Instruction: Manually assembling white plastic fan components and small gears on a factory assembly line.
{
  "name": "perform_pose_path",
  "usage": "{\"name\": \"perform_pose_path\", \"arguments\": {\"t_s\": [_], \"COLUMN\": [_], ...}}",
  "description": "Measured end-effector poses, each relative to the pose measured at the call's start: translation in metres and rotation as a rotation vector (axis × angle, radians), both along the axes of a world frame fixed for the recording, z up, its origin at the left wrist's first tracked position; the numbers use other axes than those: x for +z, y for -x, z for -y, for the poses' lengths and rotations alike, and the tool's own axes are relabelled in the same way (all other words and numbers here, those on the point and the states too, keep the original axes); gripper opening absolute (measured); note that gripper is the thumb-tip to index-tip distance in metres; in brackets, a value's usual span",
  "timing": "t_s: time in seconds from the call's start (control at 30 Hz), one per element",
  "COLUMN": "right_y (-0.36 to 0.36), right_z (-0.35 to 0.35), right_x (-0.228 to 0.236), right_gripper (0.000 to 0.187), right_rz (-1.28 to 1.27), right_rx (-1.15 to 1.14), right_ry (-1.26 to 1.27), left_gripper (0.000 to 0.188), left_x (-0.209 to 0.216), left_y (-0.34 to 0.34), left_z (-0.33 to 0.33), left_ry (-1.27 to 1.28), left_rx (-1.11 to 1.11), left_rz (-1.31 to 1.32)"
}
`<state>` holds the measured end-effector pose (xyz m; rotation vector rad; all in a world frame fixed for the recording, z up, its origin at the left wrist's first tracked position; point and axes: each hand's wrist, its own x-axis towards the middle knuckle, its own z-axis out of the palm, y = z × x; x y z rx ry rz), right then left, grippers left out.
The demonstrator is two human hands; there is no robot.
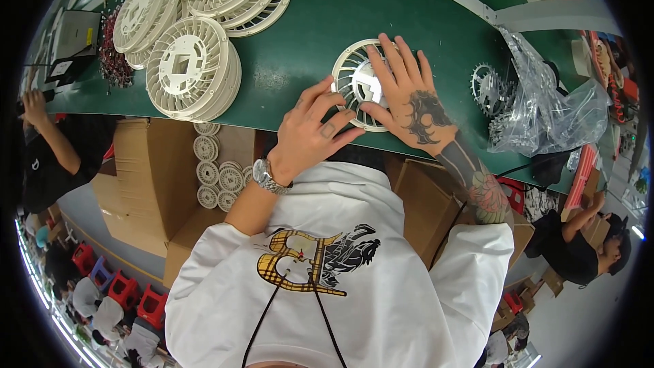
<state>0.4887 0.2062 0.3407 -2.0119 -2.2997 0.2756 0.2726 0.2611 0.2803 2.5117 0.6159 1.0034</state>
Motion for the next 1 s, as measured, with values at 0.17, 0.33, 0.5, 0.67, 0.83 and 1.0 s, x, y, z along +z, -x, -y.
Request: {"name": "perform_pose_path", "arguments": {"t_s": [0.17, 0.33, 0.5, 0.67, 0.83, 1.0], "right_y": [-0.001, -0.004, -0.007, -0.019, -0.045, -0.045], "right_z": [-0.001, -0.005, -0.006, -0.006, -0.002, 0.002], "right_x": [0.004, 0.009, 0.007, 0.002, 0.018, 0.026], "right_gripper": [0.086, 0.088, 0.091, 0.076, 0.05, 0.026], "right_rz": [0.078, 0.097, 0.107, -0.135, -0.379, -0.398], "right_rx": [0.016, 0.081, 0.093, 0.099, -0.069, -0.024], "right_ry": [0.041, 0.055, 0.074, -0.04, 0.001, 0.082], "left_gripper": [0.032, 0.031, 0.03, 0.029, 0.028, 0.028], "left_x": [0.0, 0.0, -0.001, -0.001, 0.002, 0.001], "left_y": [-0.002, -0.001, -0.001, -0.001, 0.001, 0.001], "left_z": [0.001, 0.003, 0.001, 0.0, 0.003, 0.001], "left_ry": [0.008, -0.001, 0.019, 0.008, 0.03, 0.016], "left_rx": [0.002, 0.014, -0.001, 0.006, 0.008, 0.004], "left_rz": [0.005, 0.002, 0.01, -0.002, -0.026, -0.018]}}
